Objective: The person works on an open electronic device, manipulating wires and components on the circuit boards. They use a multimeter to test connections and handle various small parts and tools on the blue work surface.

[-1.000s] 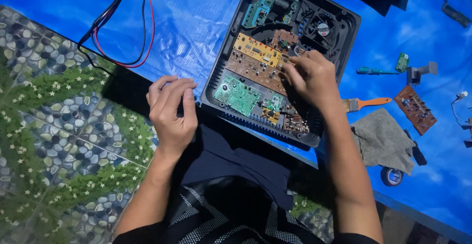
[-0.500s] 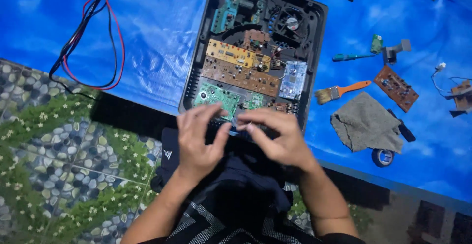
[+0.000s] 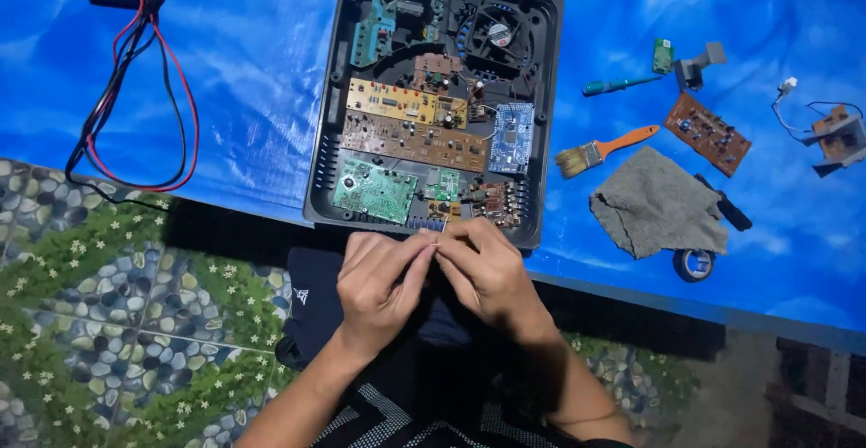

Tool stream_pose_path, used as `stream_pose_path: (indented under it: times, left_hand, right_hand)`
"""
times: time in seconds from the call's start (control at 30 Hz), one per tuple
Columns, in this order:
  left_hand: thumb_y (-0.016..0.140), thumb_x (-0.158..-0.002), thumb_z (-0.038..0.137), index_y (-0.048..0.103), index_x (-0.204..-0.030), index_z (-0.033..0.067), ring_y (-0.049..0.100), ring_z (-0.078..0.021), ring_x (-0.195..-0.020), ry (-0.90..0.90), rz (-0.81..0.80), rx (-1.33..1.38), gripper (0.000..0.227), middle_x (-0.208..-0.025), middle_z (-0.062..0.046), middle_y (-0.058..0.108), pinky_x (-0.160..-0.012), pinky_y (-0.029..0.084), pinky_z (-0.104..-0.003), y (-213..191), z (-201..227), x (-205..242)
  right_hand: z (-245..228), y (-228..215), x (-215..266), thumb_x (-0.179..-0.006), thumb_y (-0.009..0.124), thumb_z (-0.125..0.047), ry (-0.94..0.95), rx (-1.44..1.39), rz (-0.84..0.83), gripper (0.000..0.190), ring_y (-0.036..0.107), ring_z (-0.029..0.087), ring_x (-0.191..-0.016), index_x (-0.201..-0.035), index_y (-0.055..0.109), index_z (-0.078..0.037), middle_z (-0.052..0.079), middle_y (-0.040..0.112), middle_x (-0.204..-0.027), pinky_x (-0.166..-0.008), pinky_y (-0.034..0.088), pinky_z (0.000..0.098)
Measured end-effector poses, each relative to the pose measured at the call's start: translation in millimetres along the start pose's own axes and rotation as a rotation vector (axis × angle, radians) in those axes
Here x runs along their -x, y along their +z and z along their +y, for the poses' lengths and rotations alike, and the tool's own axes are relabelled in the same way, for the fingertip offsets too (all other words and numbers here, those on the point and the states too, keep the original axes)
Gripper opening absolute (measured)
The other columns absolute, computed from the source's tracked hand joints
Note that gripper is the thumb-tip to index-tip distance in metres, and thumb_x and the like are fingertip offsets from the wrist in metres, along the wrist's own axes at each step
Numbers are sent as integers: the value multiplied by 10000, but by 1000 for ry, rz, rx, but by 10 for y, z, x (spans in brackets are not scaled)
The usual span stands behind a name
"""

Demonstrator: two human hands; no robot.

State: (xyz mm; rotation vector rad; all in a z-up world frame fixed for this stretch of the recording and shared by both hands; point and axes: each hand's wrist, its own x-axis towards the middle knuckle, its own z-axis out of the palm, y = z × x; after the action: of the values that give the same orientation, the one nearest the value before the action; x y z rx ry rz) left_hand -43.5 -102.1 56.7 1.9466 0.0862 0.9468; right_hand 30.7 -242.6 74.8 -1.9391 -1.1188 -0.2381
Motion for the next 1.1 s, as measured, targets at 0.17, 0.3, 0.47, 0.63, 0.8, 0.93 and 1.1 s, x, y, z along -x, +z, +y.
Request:
stream_pose_path:
  times: [0.17, 0.3, 0.47, 0.63, 0.8, 0.93, 1.1]
  left_hand:
    - [774, -853, 3, 828, -977, 52, 729, -234, -617, -147, 15, 185, 143, -695, -38, 769, -670, 537, -320, -29, 28, -22]
    - [713, -882, -47, 809, -991, 6, 736, -228, -594, -233, 63, 285, 155, -652, -74, 756, -675, 562, -356, -55, 42, -18]
    - [686, -900, -64, 741, -1021, -79, 600, -116, -622, -459, 3, 358, 134, -773, -96, 714, -582, 501, -210, -130, 122, -15]
    - [675, -907, -40, 754, -1033, -68, 610, -109, -580, -589, -75, 357, 152, -719, -86, 716, -541, 509, -210, -93, 181, 21]
    - [692, -805, -72, 747, -922, -73, 625, -158, -595, -269, -191, 219, 129, -678, -91, 714, -513, 492, -224, -69, 302, -27]
    - [721, -785, -109, 747, -930, -77, 447, -124, -475, -91, -164, 194, 151, -566, -34, 604, -642, 531, -277, -16, 297, 27]
    - [679, -807, -98, 740, -946, -89, 614, -140, -549, -286, -187, 252, 152, -704, -111, 743, -500, 501, -213, -9, 348, 37]
  right_hand:
    - [-14, 56, 86, -933, 702, -60, 64, -38, 51, 107, 600, 281, -684, -989, 793, -66, 113, 660, -913, -648, 560, 403]
    - [-97, 81, 105, -920, 706, -17, 98, -164, 50, 95, 671, 356, -739, -968, 789, -12, 161, 707, -913, -672, 570, 433]
    - [-240, 74, 259, -839, 672, 101, 345, -318, -43, 204, 621, 179, -752, -1029, 733, 56, 124, 725, -930, -674, 520, 257]
    - [-221, 84, 370, -846, 690, 74, 456, -364, 7, 155, 658, 175, -728, -990, 740, 44, 117, 743, -930, -650, 531, 252]
    - [-176, 1, 436, -840, 695, 49, 628, -464, 31, 64, 557, 124, -642, -873, 749, 58, 73, 724, -787, -589, 456, 238]
    - [-145, -34, 487, -823, 699, 56, 639, -509, 32, 106, 567, 124, -633, -903, 768, 46, 70, 730, -769, -571, 453, 239]
    - [-176, -47, 520, -823, 760, 49, 678, -538, 43, 31, 585, 116, -646, -847, 777, 39, 77, 752, -800, -591, 470, 233]
